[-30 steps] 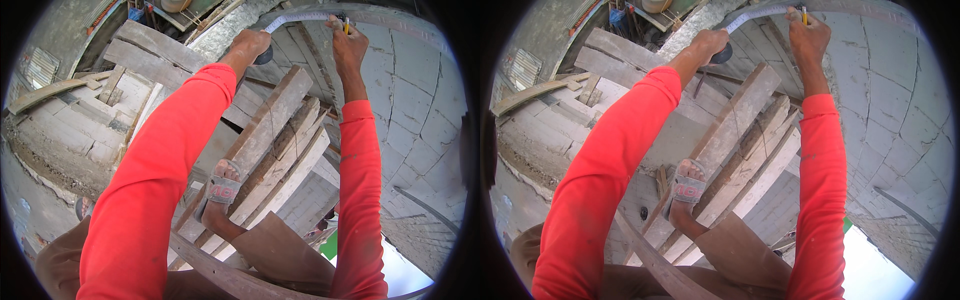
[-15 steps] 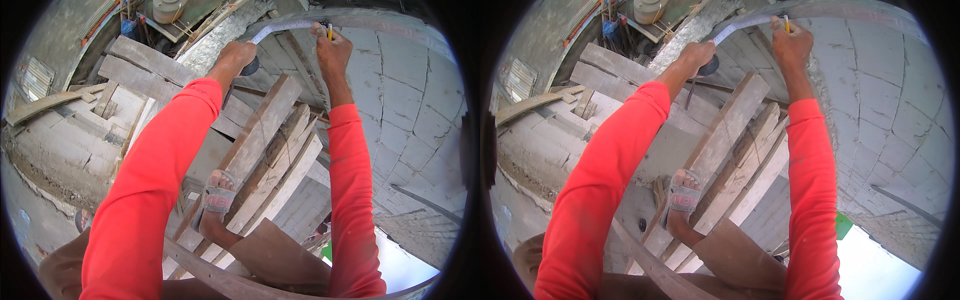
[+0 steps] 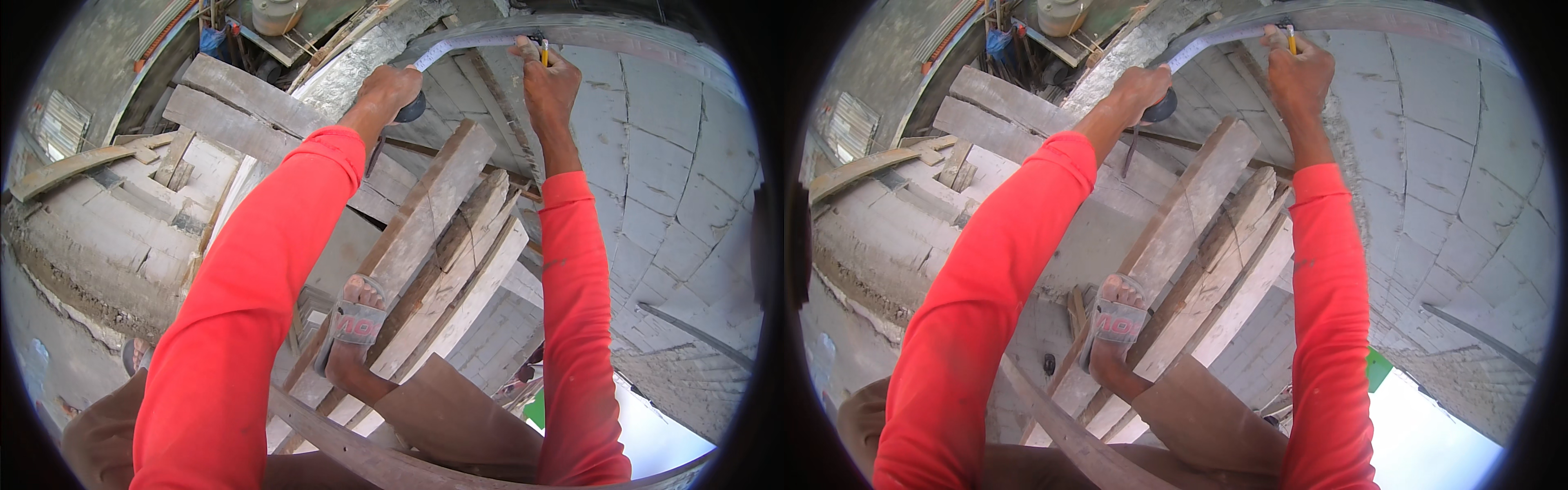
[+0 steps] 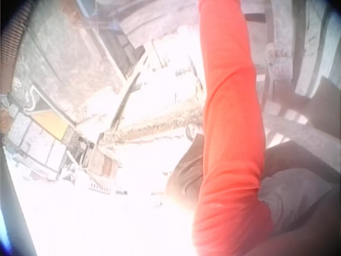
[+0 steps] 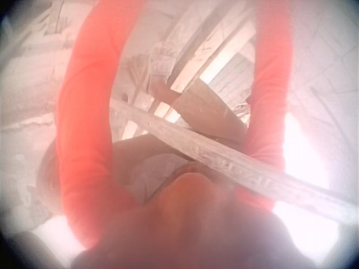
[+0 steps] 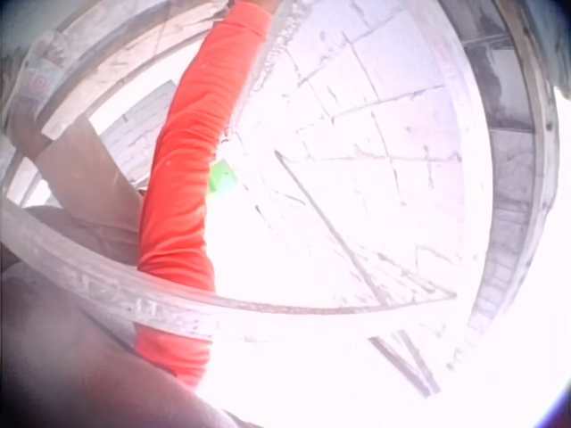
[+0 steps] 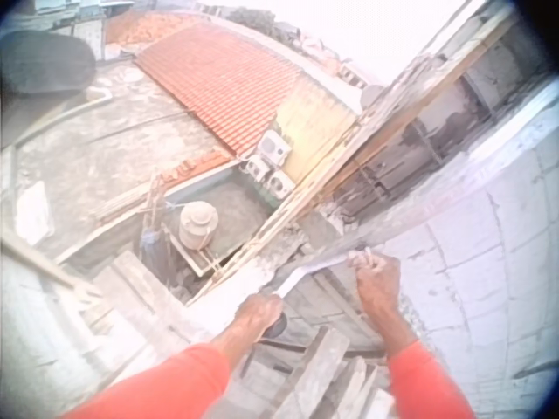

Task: The person measures a concrete wall with a tape measure and marks points with a pencil. Then the person uses a chalk line to snap a straight line across the wall. The person works on a construction site with wooden planks and scaffolding visible.

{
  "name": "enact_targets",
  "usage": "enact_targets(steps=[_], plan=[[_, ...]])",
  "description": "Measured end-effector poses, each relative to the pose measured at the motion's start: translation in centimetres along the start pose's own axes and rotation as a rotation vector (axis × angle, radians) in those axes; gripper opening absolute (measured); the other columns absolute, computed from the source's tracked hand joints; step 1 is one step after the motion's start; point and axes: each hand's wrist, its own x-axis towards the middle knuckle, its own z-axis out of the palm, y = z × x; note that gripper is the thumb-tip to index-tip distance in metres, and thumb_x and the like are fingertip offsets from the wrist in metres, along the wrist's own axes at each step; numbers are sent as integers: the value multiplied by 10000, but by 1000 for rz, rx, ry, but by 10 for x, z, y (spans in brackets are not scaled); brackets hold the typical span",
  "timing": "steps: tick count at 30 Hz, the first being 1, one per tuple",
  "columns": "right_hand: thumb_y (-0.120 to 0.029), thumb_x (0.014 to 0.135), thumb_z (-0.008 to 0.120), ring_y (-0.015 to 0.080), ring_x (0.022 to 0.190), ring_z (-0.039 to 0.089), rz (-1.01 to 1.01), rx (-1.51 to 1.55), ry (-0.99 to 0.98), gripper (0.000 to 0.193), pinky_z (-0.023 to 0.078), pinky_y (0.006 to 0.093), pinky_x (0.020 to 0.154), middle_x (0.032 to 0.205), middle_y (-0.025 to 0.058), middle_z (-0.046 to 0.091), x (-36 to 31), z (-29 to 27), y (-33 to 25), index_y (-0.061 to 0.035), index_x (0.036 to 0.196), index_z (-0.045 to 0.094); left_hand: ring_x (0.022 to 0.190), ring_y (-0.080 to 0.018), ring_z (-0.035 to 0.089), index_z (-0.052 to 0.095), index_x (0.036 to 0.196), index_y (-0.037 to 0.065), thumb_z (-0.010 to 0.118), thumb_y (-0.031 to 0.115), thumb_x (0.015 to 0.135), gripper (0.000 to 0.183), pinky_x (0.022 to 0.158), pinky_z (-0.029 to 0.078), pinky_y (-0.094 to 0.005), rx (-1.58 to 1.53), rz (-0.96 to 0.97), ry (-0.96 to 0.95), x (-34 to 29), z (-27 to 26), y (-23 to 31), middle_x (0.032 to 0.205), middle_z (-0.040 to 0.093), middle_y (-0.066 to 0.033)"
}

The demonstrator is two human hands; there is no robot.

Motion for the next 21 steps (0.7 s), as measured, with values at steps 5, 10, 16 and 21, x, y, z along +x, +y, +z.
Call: enact_targets(steps=[5,10,16,21], plan=[[-342,1005,778,74,581,383,24,45,-41,334,339,284,567,617,-53,485,-4,-12,-4,-19,964,854,947,-339,699,792,990,52,590,512,1029,504,815,578,-473,109,37,61,-5,-9,-16,1017,729,-177],[-483,1056,660,91,569,419,85,-55,-169,547,368,303,570,626,-3,579,-13,-60,-1,26,960,835,1109,-414,738,777,1240,8,573,554,1039,617,958,564,-478,420,194,30,-43,-62,-39,1185,764,-240],[-691,1089,451,147,578,545,-52,-105,-414,807,450,348,568,692,74,686,-52,-87,11,23,994,814,663,-230,594,724,785,41,533,680,1042,715,693,469,-406,588,570,-17,-111,-166,-41,684,623,-70],[-451,1096,570,400,656,681,-522,-405,-521,504,547,488,674,687,198,670,-66,-60,-10,-18,930,765,649,-149,512,631,740,74,500,733,1055,741,649,416,-368,827,737,-45,-166,-276,-9,655,497,-12]])
